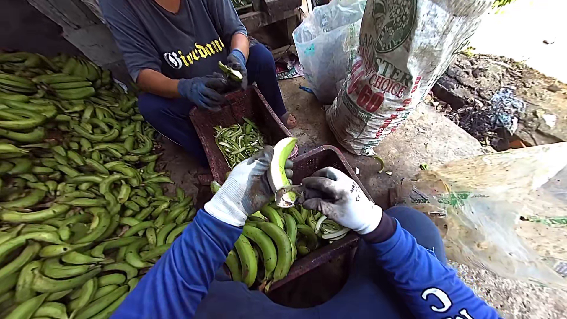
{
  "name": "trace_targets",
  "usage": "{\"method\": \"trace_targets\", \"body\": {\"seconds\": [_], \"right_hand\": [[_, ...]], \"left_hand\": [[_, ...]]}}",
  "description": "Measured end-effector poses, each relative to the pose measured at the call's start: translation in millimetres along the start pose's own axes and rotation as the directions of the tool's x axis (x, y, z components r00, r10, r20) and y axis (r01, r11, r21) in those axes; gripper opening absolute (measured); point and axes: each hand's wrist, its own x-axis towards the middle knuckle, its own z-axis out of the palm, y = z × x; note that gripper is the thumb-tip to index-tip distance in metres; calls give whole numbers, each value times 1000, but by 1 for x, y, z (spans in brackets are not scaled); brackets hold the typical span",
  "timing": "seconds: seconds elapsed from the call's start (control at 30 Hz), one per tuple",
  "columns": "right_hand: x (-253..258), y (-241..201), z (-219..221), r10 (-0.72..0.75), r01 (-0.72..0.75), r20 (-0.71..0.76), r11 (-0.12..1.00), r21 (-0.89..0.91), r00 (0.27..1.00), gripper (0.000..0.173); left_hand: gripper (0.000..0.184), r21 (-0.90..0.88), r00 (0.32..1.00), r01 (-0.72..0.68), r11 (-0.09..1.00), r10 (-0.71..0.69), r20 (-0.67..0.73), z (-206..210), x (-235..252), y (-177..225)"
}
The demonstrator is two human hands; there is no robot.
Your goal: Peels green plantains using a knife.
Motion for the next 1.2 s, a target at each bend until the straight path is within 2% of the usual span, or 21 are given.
{"method": "trace_targets", "body": {"seconds": [0.1, 0.17, 0.27, 0.33, 0.37, 0.43, 0.57, 0.7, 0.77, 0.87, 0.93, 1.0, 1.07, 1.1, 1.2], "right_hand": [[2, 0, 0, 29, -29, -78, 1000, 6, 997, 38], [6, 4, -4, 142, -150, -177, 988, -32, 974, 39], [11, 19, -15, 434, -465, -280, 884, -49, 856, 38], [11, 29, -28, 538, -569, -298, 822, -20, 788, 38], [9, 29, -34, 538, -564, -297, 826, -4, 789, 39], [5, 21, -38, 472, -473, -252, 879, 58, 845, 38], [-4, -1, -21, 282, -277, 3, 938, 211, 959, 37], [-3, -5, -2, 149, -171, 186, 979, 109, 971, 38], [-2, -2, 3, 127, -141, 143, 986, 89, 981, 37], [2, 4, 4, 146, -146, -113, 989, 14, 983, 34], [6, 11, 0, 223, -242, -300, 970, -27, 927, 37], [13, 24, -12, 382, -412, -419, 911, 20, 824, 39], [18, 36, -29, 487, -504, -457, 859, 94, 745, 41], [18, 36, -36, 503, -505, -440, 854, 123, 744, 42], [6, 18, -39, 431, -403, -281, 902, 155, 857, 36]], "left_hand": [[38, 127, 994, -39, 991, 25, 104, 10, -9, -2], [34, 106, 990, -33, 994, 19, 136, 14, -6, -7], [36, 65, 999, 14, 998, -17, 51, 14, 2, -8], [36, -88, 992, 88, 992, -95, -82, 14, 7, -3], [36, -143, 987, 83, 986, -101, -123, 13, 7, 0], [38, -163, 989, 36, 986, -59, -137, 4, 7, 1], [41, -147, 986, -27, 989, 2, -166, -4, 9, -2], [39, -82, 994, 8, 997, -16, -105, 4, 3, -3], [37, -25, 999, 27, 999, -28, -41, 12, -2, -10], [34, 3, 998, 58, 998, -58, 30, 25, -5, -20], [34, 32, 999, 27, 999, -28, 28, 24, -1, -21], [38, 62, 1000, 12, 998, -11, -23, 24, 0, -20], [39, 44, 998, 21, 999, -19, -52, 21, 0, -18], [38, 26, 998, 22, 999, -20, -60, 18, 1, -17], [34, -8, 995, 24, 1000, -24, -98, 13, 2, -8]]}}
